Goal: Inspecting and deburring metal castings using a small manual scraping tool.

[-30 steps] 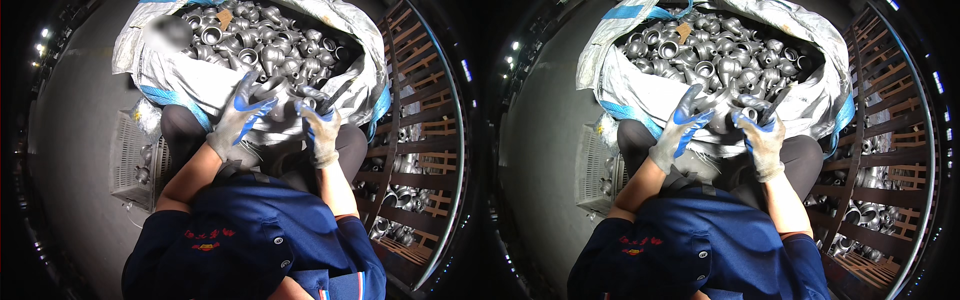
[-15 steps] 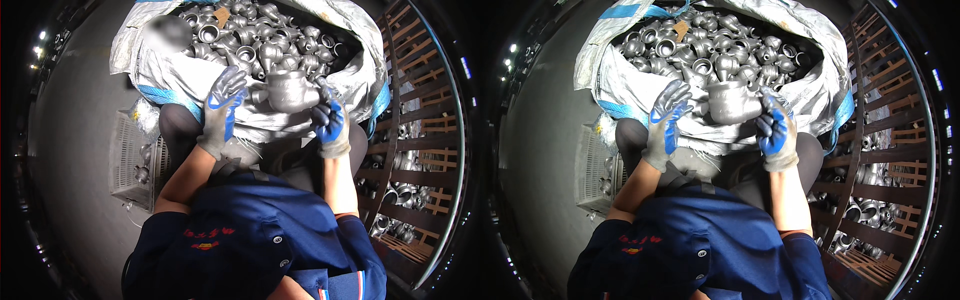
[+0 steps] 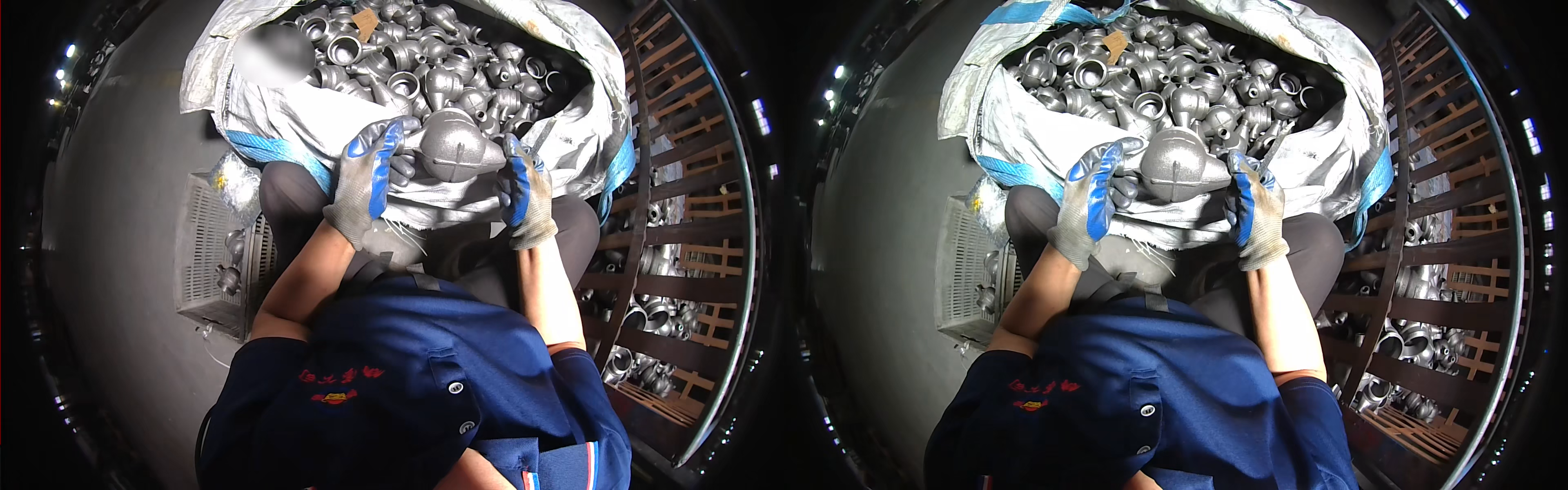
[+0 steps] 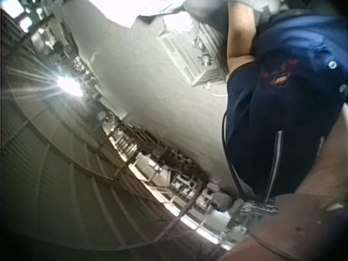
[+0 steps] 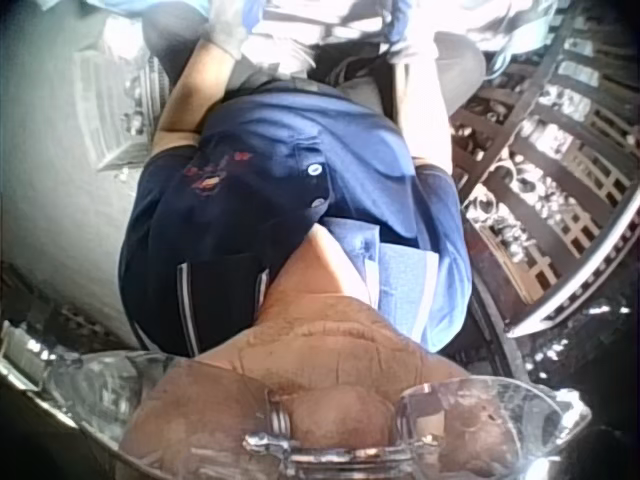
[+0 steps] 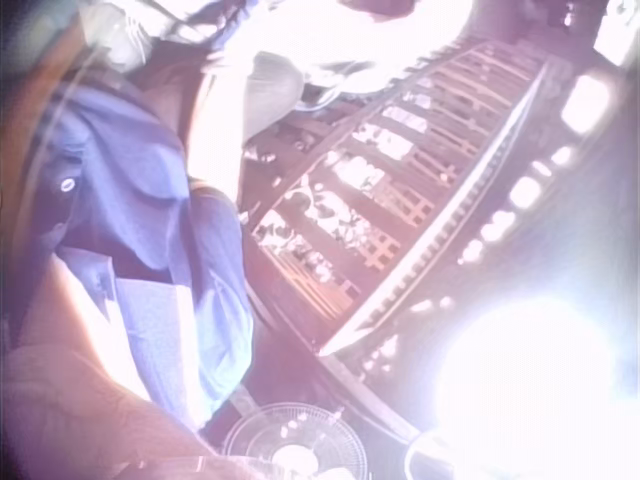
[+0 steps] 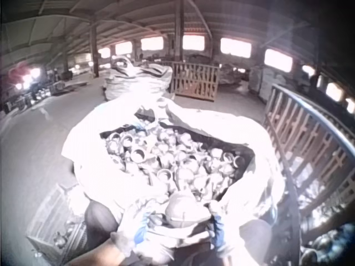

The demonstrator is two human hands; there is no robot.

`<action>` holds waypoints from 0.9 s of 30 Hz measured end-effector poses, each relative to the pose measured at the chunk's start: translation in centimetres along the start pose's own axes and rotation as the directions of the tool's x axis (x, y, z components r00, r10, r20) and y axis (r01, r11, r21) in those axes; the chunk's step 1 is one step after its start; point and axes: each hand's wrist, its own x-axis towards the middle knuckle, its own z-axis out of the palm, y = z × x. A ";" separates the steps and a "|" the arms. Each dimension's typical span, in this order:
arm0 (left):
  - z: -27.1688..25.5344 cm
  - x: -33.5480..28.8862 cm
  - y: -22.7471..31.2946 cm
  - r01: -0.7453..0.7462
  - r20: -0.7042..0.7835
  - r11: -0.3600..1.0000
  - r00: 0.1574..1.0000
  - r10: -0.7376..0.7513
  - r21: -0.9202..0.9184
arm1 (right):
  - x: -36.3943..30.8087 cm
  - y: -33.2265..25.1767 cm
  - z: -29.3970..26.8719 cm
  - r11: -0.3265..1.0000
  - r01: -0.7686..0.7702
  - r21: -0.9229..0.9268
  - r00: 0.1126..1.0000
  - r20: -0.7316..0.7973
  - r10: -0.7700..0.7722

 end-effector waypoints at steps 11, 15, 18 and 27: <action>-0.6 0.1 0.3 0.003 -0.054 0.993 0.999 0.003 0.115 | -0.1 0.9 -0.6 0.965 0.043 -0.260 0.992 0.128 -0.010; -0.9 0.2 0.5 0.062 -0.099 0.997 0.993 -0.057 0.054 | 0.2 1.6 -1.6 0.818 0.396 -0.418 0.894 0.376 -0.242; -1.2 0.3 0.7 0.104 -0.134 0.993 0.986 -0.096 0.051 | 0.1 1.4 -1.9 0.984 0.034 -0.174 0.967 0.256 0.012; -2.0 0.4 -0.4 0.102 -0.075 0.993 0.992 -0.098 0.051 | 0.6 0.0 -0.4 0.950 0.159 -0.270 0.980 0.157 -0.119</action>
